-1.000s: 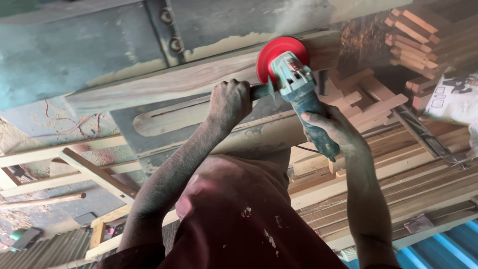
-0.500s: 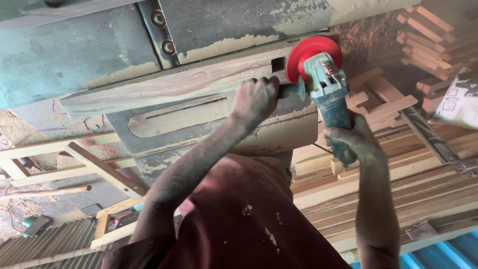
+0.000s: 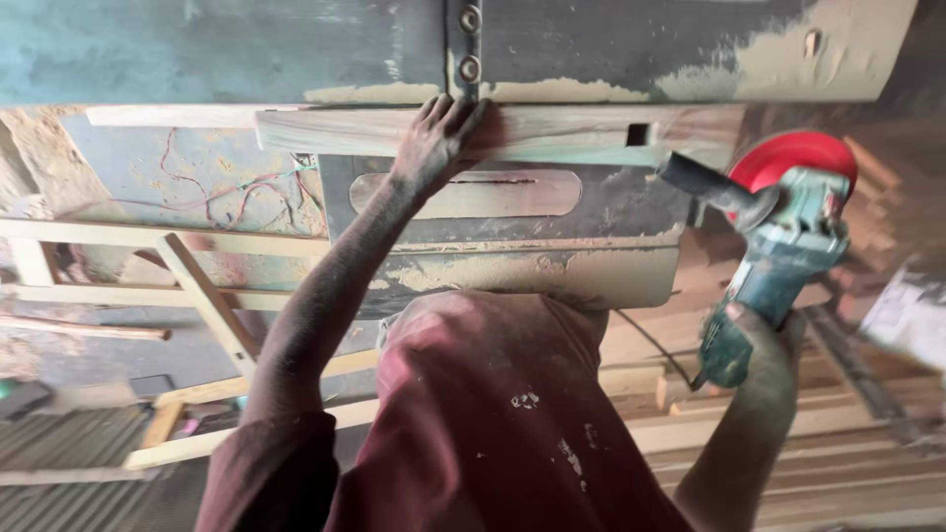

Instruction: The person uses an angle grinder with a sanding disc to smooth the surface of a wooden plank on a workbench. They repeatedly move the tool along the wood, flip the plank to work on different sides, and occasionally pause to reposition the piece.

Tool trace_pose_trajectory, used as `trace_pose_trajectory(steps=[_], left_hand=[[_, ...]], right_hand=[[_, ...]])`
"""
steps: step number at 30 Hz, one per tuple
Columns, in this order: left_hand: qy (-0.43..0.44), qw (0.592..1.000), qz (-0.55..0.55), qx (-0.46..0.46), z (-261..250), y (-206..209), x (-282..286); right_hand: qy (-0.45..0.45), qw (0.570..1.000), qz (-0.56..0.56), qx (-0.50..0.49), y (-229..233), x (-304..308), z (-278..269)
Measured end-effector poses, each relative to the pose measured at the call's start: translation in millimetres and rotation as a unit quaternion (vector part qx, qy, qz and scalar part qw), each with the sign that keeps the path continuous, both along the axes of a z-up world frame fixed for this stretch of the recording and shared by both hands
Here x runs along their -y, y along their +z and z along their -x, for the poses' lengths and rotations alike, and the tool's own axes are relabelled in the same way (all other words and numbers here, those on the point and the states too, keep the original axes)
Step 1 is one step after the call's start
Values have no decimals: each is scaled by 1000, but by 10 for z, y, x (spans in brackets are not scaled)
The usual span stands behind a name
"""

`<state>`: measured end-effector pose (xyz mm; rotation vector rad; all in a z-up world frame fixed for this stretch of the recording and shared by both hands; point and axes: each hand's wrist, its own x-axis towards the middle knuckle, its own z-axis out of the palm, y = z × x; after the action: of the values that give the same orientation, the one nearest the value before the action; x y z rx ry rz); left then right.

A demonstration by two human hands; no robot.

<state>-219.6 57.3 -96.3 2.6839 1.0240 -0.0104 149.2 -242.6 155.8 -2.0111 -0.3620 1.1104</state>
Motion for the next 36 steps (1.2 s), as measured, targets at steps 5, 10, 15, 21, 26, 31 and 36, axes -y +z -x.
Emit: trace_pose_trajectory(steps=[5, 10, 15, 21, 26, 31, 36], left_hand=[[31, 998, -23, -53, 755, 45, -98], [114, 993, 28, -4, 1680, 198, -34], [133, 991, -16, 6, 2038, 335, -80], [136, 981, -12, 135, 1621, 890, 320], [250, 949, 149, 117, 1386, 1262, 726], [330, 938, 105, -8, 1378, 1096, 658], [289, 953, 79, 52, 1222, 948, 553]], right_hand=[[38, 999, 3, 9, 207, -99, 486], [102, 995, -18, -1, 194, -181, 706], [180, 983, 13, -40, 92, -549, 868], [302, 946, 11, -115, -223, -1171, 1212], [403, 906, 45, -123, -535, -1703, 1811], [432, 888, 66, -141, -657, -1989, 2209], [373, 903, 79, -198, -657, -1962, 2097]])
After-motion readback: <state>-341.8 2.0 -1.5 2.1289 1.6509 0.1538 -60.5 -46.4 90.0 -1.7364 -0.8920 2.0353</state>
